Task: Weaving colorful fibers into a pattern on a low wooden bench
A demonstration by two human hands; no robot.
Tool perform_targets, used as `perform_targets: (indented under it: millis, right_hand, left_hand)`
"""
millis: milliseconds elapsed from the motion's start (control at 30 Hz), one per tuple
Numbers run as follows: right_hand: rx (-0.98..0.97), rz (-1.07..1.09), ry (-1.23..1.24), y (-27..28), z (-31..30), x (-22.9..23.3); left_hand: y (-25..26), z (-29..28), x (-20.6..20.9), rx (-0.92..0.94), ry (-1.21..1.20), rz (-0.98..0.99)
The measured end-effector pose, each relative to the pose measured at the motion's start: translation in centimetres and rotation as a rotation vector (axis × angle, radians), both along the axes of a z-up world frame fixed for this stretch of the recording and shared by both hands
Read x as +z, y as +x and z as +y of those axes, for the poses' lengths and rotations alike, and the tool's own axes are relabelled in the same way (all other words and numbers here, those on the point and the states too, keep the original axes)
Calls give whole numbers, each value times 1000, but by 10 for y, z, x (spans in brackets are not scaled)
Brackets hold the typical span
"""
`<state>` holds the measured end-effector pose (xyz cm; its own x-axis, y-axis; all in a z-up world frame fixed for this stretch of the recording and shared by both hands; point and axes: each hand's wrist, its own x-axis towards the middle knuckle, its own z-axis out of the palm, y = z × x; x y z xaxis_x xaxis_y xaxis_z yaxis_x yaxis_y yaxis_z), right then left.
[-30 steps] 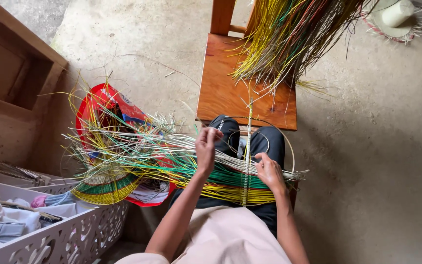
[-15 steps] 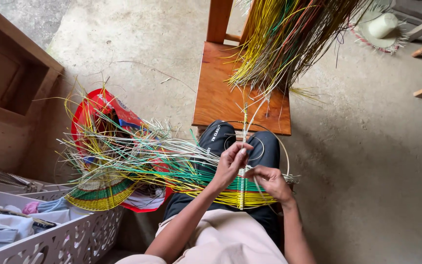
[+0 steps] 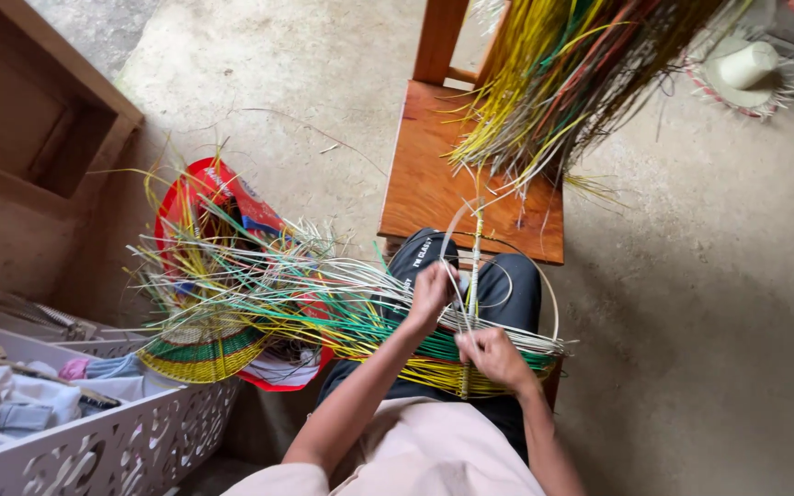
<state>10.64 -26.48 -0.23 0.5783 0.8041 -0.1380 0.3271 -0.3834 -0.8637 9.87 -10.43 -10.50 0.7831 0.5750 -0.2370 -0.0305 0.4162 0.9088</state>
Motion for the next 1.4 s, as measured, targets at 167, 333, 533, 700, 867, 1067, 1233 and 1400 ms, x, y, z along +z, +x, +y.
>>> perform_targets:
  millis: [167, 333, 533, 700, 867, 1067, 1233, 1400]
  right_hand:
    - [402, -49, -315, -6, -26, 3]
    - [494, 9, -529, 0, -53, -1]
    - [204, 29, -367, 18, -56, 8]
    - [-197, -216, 126, 25, -5, 34]
    - [-281, -211, 165, 26, 27, 17]
    - [-202, -219, -153, 19, -21, 9]
    - [-167, -178, -237, 14, -71, -18]
    - [-152, -153, -446, 8, -97, -24]
  left_hand:
    - [60, 91, -46, 255, -410, -30]
    - [62, 118, -23, 328, -360, -143]
    - [43, 89, 36, 233, -175, -180]
    - [12, 15, 82, 23, -72, -328]
    - [-10, -17, 108, -170, -141, -359]
    - [3, 0, 90, -82, -217, -411]
    - [10, 9, 88, -36, -210, -387]
    - [10, 16, 98, -21, -209, -379]
